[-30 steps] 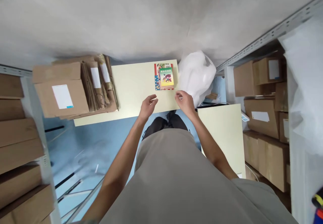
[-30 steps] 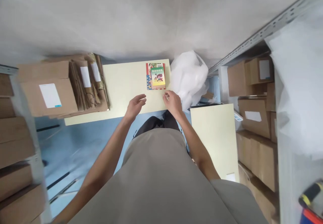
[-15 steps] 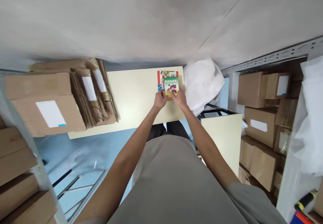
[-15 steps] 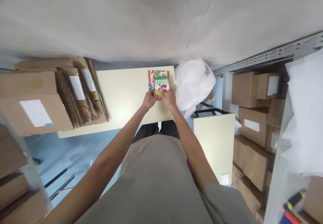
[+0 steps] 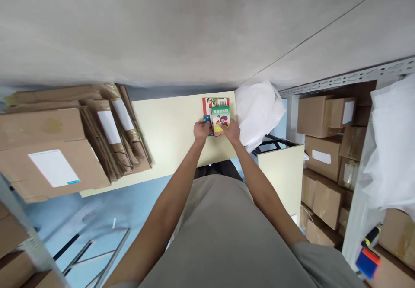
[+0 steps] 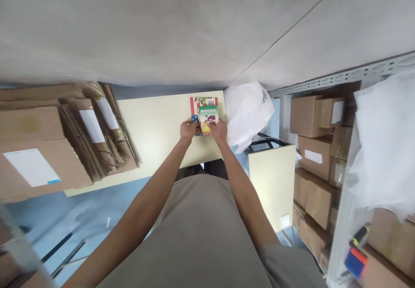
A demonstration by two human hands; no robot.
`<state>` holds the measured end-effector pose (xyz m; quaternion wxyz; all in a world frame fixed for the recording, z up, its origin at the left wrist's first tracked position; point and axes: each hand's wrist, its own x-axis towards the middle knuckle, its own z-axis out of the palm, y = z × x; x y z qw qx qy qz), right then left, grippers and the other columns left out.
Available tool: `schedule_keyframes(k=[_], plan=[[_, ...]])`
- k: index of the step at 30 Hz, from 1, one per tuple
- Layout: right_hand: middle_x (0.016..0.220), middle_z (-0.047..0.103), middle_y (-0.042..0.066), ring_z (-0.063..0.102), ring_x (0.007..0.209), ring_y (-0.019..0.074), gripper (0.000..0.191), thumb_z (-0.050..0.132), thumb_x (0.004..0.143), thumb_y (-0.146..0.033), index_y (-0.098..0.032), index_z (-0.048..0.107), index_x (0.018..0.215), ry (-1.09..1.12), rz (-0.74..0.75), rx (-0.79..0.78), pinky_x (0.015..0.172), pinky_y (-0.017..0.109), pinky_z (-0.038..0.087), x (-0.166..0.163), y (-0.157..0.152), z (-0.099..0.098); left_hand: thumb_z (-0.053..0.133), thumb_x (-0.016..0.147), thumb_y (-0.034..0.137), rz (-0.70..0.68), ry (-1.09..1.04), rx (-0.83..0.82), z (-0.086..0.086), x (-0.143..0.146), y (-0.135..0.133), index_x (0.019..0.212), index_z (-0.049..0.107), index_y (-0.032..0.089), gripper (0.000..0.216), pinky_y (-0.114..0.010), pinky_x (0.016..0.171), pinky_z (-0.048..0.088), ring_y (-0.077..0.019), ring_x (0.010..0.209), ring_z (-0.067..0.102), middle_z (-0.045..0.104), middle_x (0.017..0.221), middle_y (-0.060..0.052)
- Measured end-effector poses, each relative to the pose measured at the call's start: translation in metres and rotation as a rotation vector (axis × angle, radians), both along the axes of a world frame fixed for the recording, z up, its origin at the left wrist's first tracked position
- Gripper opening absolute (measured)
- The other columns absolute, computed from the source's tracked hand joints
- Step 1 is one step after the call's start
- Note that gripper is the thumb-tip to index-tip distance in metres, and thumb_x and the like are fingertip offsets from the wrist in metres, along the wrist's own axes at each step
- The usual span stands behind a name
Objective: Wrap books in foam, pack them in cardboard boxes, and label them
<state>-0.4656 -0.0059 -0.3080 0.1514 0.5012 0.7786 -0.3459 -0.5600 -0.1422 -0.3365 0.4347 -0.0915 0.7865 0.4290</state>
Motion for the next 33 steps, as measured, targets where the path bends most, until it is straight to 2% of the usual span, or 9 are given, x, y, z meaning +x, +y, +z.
schedule_keyframes(k=[2, 5, 9, 14, 21, 24, 26, 29, 33], plan=[[0.128, 0.079, 0.019, 0.076, 0.124, 0.0359, 0.040, 0.084, 0.095, -0.044, -0.018, 0.070, 0.121, -0.027, 0.001, 0.002, 0.110, 0.047, 0.060, -0.002, 0.000, 0.001, 0.079, 0.094, 0.043, -0.022, -0.006, -0.102, 0.002, -0.011, -0.006, 0.107, 0.077, 0.017, 0.030, -0.040, 0.087, 0.061, -0.0320, 0.100, 0.083, 0.085, 0.103, -0.016], [0.132, 0.079, 0.018, 0.076, 0.126, 0.0344, 0.039, 0.083, 0.095, -0.041, -0.018, 0.071, 0.125, -0.037, -0.028, -0.008, 0.111, 0.046, 0.060, -0.002, 0.001, 0.003, 0.084, 0.087, 0.043, -0.150, 0.003, -0.199, 0.008, -0.024, -0.012, 0.088, 0.076, 0.021, 0.024, -0.040, 0.091, 0.058, -0.0355, 0.109, 0.080, 0.084, 0.102, -0.013], [0.132, 0.082, 0.013, 0.079, 0.123, 0.0303, 0.048, 0.087, 0.089, -0.037, -0.020, 0.071, 0.130, 0.047, -0.120, -0.083, 0.107, 0.042, 0.062, 0.002, 0.003, 0.001, 0.078, 0.091, 0.039, -0.223, 0.104, -0.147, 0.022, -0.026, -0.021, 0.088, 0.069, 0.022, 0.019, -0.036, 0.092, 0.055, -0.0297, 0.107, 0.077, 0.082, 0.105, -0.011], [0.134, 0.083, 0.014, 0.081, 0.118, 0.0280, 0.062, 0.092, 0.083, -0.036, -0.017, 0.069, 0.137, 0.131, -0.203, -0.198, 0.101, 0.038, 0.063, 0.001, -0.012, -0.006, 0.072, 0.095, 0.036, -0.142, 0.196, -0.129, 0.045, -0.030, -0.055, 0.089, 0.061, 0.025, 0.017, -0.036, 0.089, 0.055, -0.0275, 0.098, 0.076, 0.081, 0.102, -0.008], [0.140, 0.079, 0.020, 0.077, 0.126, 0.0320, 0.061, 0.085, 0.090, -0.038, -0.013, 0.068, 0.144, 0.113, -0.160, -0.095, 0.107, 0.041, 0.061, -0.009, -0.035, 0.000, 0.078, 0.087, 0.044, 0.042, 0.286, 0.002, 0.083, -0.039, -0.129, 0.082, 0.060, 0.026, 0.026, -0.034, 0.078, 0.053, -0.0258, 0.086, 0.076, 0.079, 0.084, -0.004], [0.149, 0.072, 0.028, 0.070, 0.139, 0.0375, 0.062, 0.082, 0.092, -0.039, -0.008, 0.068, 0.144, 0.120, -0.158, 0.017, 0.117, 0.045, 0.056, -0.013, -0.044, 0.016, 0.084, 0.082, 0.050, 0.145, 0.284, 0.163, 0.102, -0.036, -0.147, 0.082, 0.062, 0.025, 0.033, -0.034, 0.075, 0.054, -0.0249, 0.083, 0.077, 0.078, 0.082, -0.005], [0.153, 0.070, 0.028, 0.068, 0.142, 0.0375, 0.059, 0.077, 0.097, -0.044, -0.010, 0.070, 0.144, 0.208, -0.182, 0.005, 0.120, 0.046, 0.054, -0.011, -0.049, 0.033, 0.089, 0.078, 0.056, 0.194, 0.259, 0.283, 0.116, -0.033, -0.153, 0.083, 0.063, 0.025, 0.041, -0.034, 0.076, 0.055, -0.0248, 0.081, 0.077, 0.077, 0.080, -0.004], [0.143, 0.078, 0.019, 0.074, 0.135, 0.0343, 0.056, 0.068, 0.102, -0.063, -0.017, 0.077, 0.132, 0.424, -0.226, -0.173, 0.117, 0.045, 0.058, 0.001, -0.056, 0.068, 0.096, 0.072, 0.064, 0.190, 0.179, 0.441, 0.137, -0.030, -0.152, 0.084, 0.065, 0.024, 0.052, -0.037, 0.082, 0.058, -0.0241, 0.079, 0.076, 0.074, 0.075, -0.002], [0.130, 0.084, 0.012, 0.079, 0.125, 0.0321, 0.065, 0.068, 0.097, -0.082, -0.023, 0.082, 0.116, 0.659, -0.328, -0.359, 0.113, 0.047, 0.062, 0.037, -0.065, 0.124, 0.100, 0.069, 0.068, 0.081, 0.045, 0.573, 0.160, -0.022, -0.137, 0.078, 0.065, 0.023, 0.057, -0.039, 0.089, 0.057, -0.0230, 0.081, 0.074, 0.073, 0.074, -0.002]])
